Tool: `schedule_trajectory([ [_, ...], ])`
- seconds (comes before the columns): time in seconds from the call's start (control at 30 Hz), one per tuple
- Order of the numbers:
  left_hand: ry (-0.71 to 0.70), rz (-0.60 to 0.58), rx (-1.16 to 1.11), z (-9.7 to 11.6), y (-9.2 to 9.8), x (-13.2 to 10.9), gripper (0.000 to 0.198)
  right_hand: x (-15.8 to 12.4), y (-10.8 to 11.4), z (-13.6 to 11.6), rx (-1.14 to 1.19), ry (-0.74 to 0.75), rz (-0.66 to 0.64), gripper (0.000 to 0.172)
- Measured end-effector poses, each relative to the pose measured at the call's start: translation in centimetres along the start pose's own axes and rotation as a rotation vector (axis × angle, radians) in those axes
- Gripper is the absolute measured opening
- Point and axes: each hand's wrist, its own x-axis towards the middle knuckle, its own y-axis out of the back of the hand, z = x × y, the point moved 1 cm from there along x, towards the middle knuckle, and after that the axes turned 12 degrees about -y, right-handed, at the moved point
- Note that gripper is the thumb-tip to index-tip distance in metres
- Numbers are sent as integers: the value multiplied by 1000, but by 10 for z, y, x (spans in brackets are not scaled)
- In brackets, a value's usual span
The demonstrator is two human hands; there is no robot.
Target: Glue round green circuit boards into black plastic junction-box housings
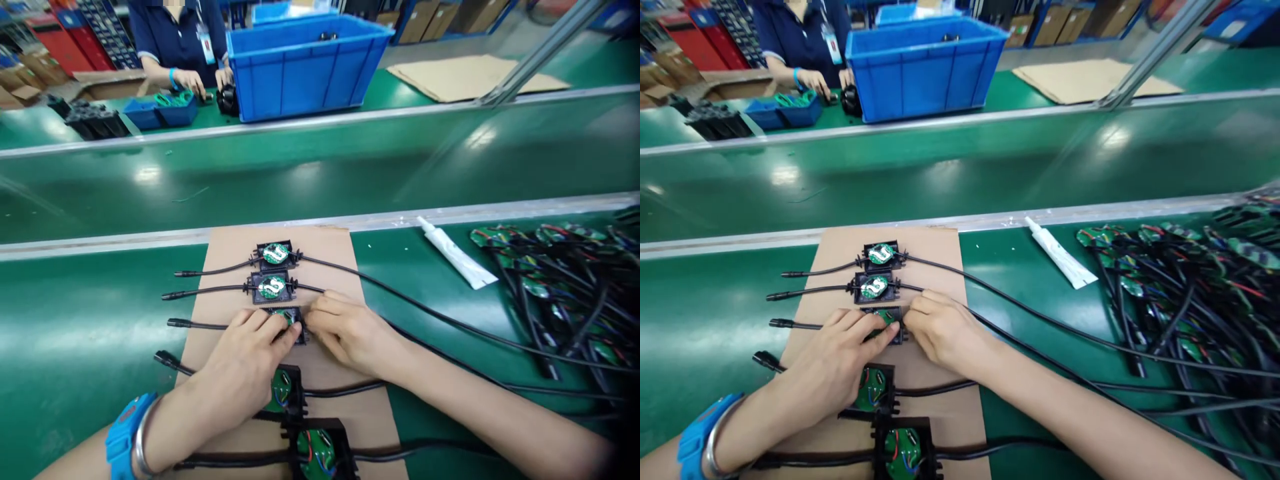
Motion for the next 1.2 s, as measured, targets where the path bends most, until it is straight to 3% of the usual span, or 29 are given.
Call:
schedule_trajectory([
  [0.13, 122, 314, -38, -35, 12, -8, 36, 17, 11, 5, -43, -58, 99, 17],
  [0.23, 286, 284, 96, -68, 15, -12, 12, 29, 5, 10, -107, -168, 157, 16],
  [0.3, 298, 232, 79, -79, 15, -15, 5, 29, 2, 9, -75, -228, 169, 14],
  [0.43, 269, 293, -58, -75, 22, -22, 10, 19, 15, -12, -140, -204, 179, 20],
  [0.6, 291, 217, 55, -68, 26, -17, 17, 30, 34, -39, -389, -174, -30, 18],
  [0.87, 272, 74, 184, -71, 14, 2, 13, 65, 30, -33, -529, -184, -213, 14],
  [1.2, 338, 193, -81, -80, 18, -2, 9, 71, 22, -26, -414, -143, -235, 25],
])
